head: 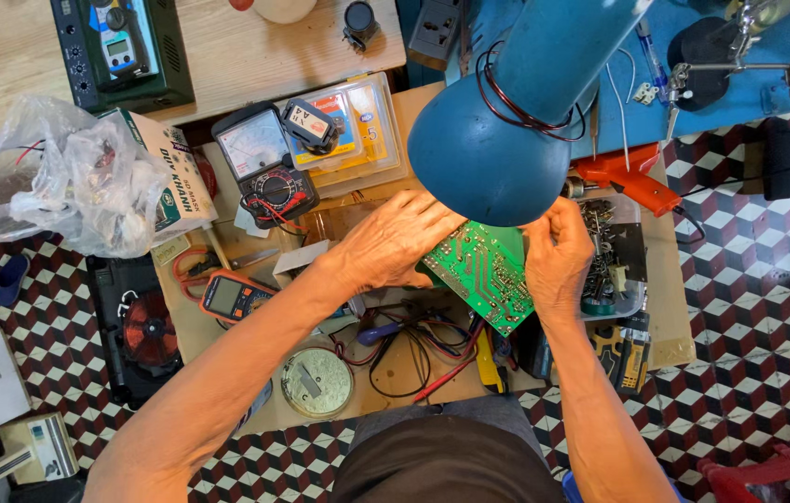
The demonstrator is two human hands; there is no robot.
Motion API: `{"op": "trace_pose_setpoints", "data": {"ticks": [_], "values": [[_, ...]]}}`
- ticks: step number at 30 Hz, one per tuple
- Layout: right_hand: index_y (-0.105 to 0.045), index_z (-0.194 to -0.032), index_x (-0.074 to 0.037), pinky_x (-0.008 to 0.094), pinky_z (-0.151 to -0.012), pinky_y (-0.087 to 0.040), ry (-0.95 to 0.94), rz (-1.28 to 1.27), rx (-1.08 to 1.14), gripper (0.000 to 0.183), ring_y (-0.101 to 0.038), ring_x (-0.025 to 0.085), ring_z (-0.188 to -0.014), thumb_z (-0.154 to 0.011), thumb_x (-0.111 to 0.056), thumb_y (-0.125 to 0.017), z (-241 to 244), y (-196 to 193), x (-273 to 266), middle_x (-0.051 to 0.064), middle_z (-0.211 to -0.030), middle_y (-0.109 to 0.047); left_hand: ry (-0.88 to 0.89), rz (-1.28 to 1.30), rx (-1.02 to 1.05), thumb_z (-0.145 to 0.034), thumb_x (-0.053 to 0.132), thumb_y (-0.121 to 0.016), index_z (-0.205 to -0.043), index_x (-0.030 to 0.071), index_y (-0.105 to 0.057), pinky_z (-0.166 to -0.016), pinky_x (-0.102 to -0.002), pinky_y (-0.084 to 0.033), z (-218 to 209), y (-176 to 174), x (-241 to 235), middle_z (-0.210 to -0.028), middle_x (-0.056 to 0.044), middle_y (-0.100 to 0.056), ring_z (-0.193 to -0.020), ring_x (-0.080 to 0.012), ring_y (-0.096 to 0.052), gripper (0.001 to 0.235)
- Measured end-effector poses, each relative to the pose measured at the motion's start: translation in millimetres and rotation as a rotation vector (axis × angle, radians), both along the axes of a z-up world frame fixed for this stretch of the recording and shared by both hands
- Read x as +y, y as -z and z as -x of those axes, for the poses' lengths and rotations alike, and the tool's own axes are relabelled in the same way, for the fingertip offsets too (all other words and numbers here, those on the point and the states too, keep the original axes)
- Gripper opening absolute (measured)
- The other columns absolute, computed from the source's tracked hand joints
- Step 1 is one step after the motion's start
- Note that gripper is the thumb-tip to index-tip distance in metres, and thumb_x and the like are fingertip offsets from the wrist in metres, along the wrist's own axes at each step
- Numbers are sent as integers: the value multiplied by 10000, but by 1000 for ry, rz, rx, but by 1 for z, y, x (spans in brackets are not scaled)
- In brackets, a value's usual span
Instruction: The person selects small metal components from a container and places them onto a green circuit board. They use a cordless drill to drive screws into the board and then apply heat with a hot air gun to solder or secure components. The person repeatedly inspects the board during the process.
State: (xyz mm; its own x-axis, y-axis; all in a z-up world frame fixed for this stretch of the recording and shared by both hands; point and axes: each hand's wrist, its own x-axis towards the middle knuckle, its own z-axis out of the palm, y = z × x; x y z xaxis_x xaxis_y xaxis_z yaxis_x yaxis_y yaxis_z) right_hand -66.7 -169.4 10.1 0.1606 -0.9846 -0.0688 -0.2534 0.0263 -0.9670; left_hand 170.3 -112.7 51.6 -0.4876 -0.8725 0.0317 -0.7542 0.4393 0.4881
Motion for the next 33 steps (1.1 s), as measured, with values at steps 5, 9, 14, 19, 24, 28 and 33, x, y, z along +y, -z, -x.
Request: {"op": "trace_pose_setpoints", "data": {"ticks": [5, 9, 14, 19, 24, 28, 33], "values": [[-632, -1144, 10, 245, -766, -571, -11, -40, -46, 137, -701, 102, -864, -1066, -101, -610, 13, -20, 8, 72, -983, -723, -25, 3, 114, -655, 231, -936, -1475, 45, -440, -1108, -452, -434, -8, 9, -1, -1490, -151, -495, -1375, -346, -489, 976], [-643, -1116, 18, 246, -769, -576, -31, -131, -47, 140, -693, 105, -879, -1040, -99, -625, 4, -24, 38, 80, -989, -726, -127, -41, 197, -638, 212, -927, -1482, 8, -421, -1105, -470, -424, -2, 14, 16, -1497, -190, -476, -1384, -374, -470, 1005], [-638, -1119, 36, 251, -752, -573, 16, -227, -86, 154, -685, 120, -852, -1021, -82, -636, 0, -17, 43, 90, -968, -717, -246, -50, 214, -627, 306, -945, -1466, 52, -457, -1151, -470, -427, 6, 11, 34, -1473, -170, -486, -1393, -378, -471, 1004], [-631, -1112, 49, 250, -754, -582, -55, -257, -143, 147, -698, 129, -863, -1017, -64, -632, 6, -8, 36, 101, -984, -713, -292, -20, 250, -685, 363, -937, -1464, 54, -465, -1167, -480, -430, 11, 13, 41, -1492, -176, -475, -1419, -394, -454, 962], [-645, -1111, 42, 252, -736, -588, -109, -322, -142, 140, -710, 139, -844, -1012, -53, -619, 9, -2, 29, 112, -970, -726, -309, -26, 269, -717, 387, -917, -1464, 51, -460, -1179, -480, -431, 12, 20, 41, -1510, -178, -468, -1438, -389, -445, 939], [-639, -1084, 33, 251, -717, -591, -121, -383, -150, 122, -718, 138, -825, -1024, -65, -596, 12, -2, 22, 115, -958, -736, -322, -47, 260, -717, 410, -909, -1469, 56, -462, -1169, -471, -434, 12, 21, 41, -1509, -176, -467, -1432, -384, -447, 944], [-633, -1075, 36, 247, -715, -583, -129, -372, -110, 110, -711, 133, -814, -1012, -52, -615, 11, -4, 21, 122, -946, -729, -333, -58, 244, -711, 410, -911, -1471, 65, -466, -1163, -472, -434, 14, 21, 41, -1503, -174, -470, -1425, -377, -451, 946]]}}
